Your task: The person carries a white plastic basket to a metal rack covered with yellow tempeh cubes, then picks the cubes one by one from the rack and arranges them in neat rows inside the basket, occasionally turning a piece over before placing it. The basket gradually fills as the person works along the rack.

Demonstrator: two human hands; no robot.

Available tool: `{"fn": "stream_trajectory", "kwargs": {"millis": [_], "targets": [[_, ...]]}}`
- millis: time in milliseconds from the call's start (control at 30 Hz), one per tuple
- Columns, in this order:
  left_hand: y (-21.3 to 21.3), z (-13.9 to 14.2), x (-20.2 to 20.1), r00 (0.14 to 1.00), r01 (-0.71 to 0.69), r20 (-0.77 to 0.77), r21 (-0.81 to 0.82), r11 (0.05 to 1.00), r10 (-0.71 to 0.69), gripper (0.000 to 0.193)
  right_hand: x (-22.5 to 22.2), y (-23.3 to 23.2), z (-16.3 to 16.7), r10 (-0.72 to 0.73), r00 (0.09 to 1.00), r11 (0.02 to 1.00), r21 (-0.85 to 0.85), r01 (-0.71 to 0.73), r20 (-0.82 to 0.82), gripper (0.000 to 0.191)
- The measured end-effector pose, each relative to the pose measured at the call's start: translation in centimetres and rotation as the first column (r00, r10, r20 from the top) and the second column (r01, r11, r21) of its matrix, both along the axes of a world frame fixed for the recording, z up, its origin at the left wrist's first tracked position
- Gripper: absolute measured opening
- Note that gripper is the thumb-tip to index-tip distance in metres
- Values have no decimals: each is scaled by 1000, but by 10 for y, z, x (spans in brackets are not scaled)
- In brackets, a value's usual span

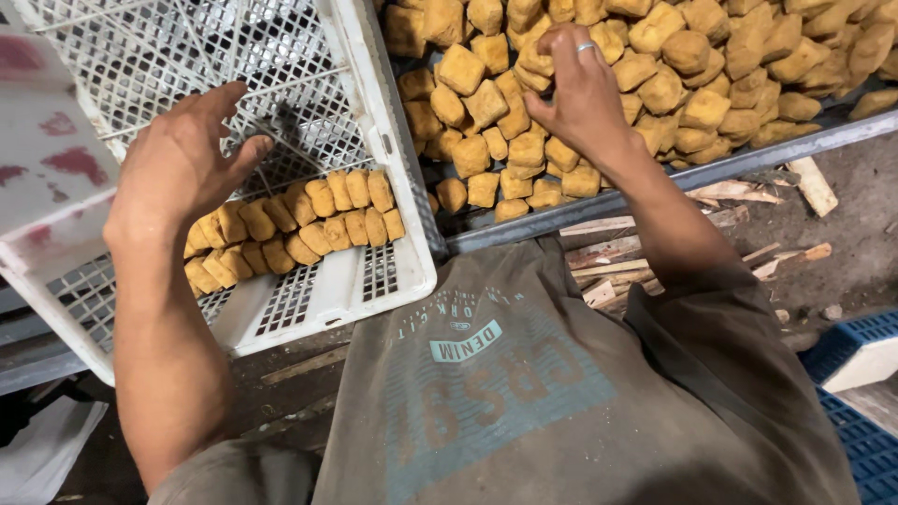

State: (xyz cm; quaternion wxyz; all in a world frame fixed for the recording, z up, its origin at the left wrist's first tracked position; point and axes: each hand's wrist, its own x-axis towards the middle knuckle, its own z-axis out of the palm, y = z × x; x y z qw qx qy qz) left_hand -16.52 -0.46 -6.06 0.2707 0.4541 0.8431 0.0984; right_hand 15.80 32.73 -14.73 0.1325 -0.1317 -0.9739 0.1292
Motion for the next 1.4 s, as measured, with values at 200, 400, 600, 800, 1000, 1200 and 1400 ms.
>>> {"fn": "stream_trajectory", "kwargs": {"millis": [200, 400, 600, 800, 1000, 1200, 1400], "targets": [[-2, -5, -1, 999, 38, -27, 6, 999, -38, 64, 1, 3, -2, 32, 997, 995, -97, -25, 70, 59], [-2, -3, 2, 999, 8, -31, -91, 996, -11, 68, -10, 5, 10, 56, 998, 996, -64, -54, 37, 57], [-2, 7, 3, 1000, 4, -26, 24, 1000, -4, 64, -29, -22, 36, -121, 992, 938, -331, 100, -43, 43], [-3, 5, 3, 999, 27, -42, 13, 1000, -26, 64, -43, -68, 28, 25, 985, 999, 31, -20, -170, 61], [-6, 0, -2, 999, 29, -46, -22, 999, -30, 64, -34, -60, 22, 27, 998, 991, -127, -34, -54, 75], [-7, -3, -2, 996, 56, -70, -1, 998, -55, 64, -29, -34, 25, -43, 999, 963, -267, 33, -31, 67], [-4, -6, -2, 997, 53, -48, -114, 992, -59, 69, -49, -3, -3, 68, 984, 913, -388, -128, -164, 65]]}}
